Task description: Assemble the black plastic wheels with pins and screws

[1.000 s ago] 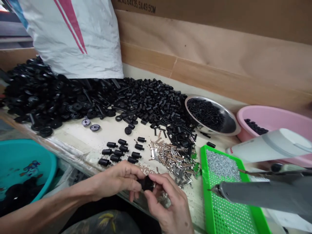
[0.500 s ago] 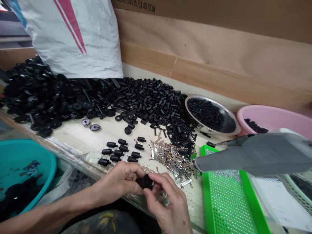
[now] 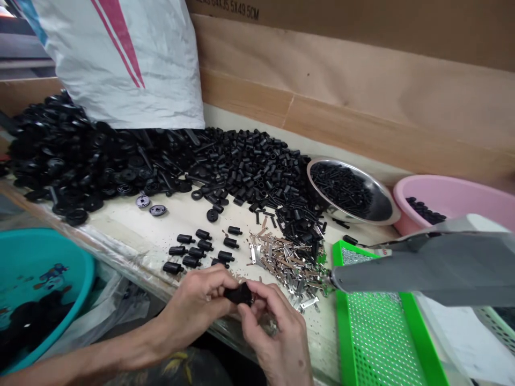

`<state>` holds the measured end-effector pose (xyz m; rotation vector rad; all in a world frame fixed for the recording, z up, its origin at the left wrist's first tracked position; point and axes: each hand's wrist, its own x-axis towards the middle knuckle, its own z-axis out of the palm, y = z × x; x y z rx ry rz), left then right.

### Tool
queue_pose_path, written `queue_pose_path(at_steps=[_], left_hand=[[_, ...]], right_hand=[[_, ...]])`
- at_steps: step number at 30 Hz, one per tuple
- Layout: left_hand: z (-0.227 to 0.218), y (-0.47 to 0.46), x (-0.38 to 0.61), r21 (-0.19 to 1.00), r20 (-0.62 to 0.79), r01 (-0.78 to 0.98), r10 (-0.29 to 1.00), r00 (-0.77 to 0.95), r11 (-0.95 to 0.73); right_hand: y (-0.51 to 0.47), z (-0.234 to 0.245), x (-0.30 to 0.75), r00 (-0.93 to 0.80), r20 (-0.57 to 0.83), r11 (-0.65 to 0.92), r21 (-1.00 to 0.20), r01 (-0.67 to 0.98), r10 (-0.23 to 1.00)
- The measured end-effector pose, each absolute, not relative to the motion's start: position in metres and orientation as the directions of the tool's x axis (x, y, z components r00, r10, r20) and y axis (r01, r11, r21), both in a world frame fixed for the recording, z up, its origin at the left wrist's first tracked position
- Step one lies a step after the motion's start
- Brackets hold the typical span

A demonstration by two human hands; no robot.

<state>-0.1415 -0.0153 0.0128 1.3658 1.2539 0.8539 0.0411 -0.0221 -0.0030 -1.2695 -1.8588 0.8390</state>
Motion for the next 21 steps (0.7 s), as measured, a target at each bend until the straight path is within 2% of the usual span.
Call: queue_pose_path(at_steps=[2, 4, 7, 10, 12, 14, 17, 19, 21], left_hand=[[0.015, -0.016, -0.141, 0.964, -0.099, 0.260, 0.976, 0.193, 0.046], [0.018, -0.011, -0.143, 0.973, -0.199, 0.176, 0.933, 0.300, 0.151], [0.022, -0.002, -0.151, 0.929, -0.337, 0.041, 0.796, 0.503, 0.368], [0.022, -0.001, -0.154, 0.890, -0.404, 0.040, 0.744, 0.532, 0.455], [0.016, -0.005, -0.152, 0.935, -0.350, 0.114, 0.828, 0.439, 0.335], [0.007, -0.013, -0.146, 0.964, -0.155, 0.253, 0.938, 0.310, 0.076], [-0.009, -0.023, -0.136, 0.870, 0.142, 0.438, 0.966, 0.217, -0.227], [-0.013, -0.024, -0.133, 0.836, 0.208, 0.472, 0.958, 0.197, -0.279], [-0.009, -0.020, -0.137, 0.865, 0.151, 0.447, 0.968, 0.200, -0.228]], right_hand=[[-0.022, -0.005, 0.043, -0.253, 0.188, 0.290, -0.834, 0.469, 0.949], [-0.020, -0.003, 0.045, -0.280, 0.214, 0.326, -0.826, 0.459, 0.936], [-0.017, 0.002, 0.047, -0.356, 0.250, 0.399, -0.801, 0.446, 0.900], [-0.017, 0.004, 0.045, -0.361, 0.240, 0.388, -0.817, 0.427, 0.901], [-0.019, 0.000, 0.042, -0.293, 0.209, 0.321, -0.853, 0.412, 0.933], [-0.022, -0.007, 0.037, -0.196, 0.133, 0.199, -0.905, 0.375, 0.972], [-0.026, -0.019, 0.031, -0.079, -0.034, -0.016, -0.974, 0.228, 0.996], [-0.026, -0.024, 0.030, -0.060, -0.079, -0.068, -0.985, 0.159, 0.995], [-0.024, -0.023, 0.032, -0.070, -0.010, 0.003, -0.982, 0.191, 0.997]])
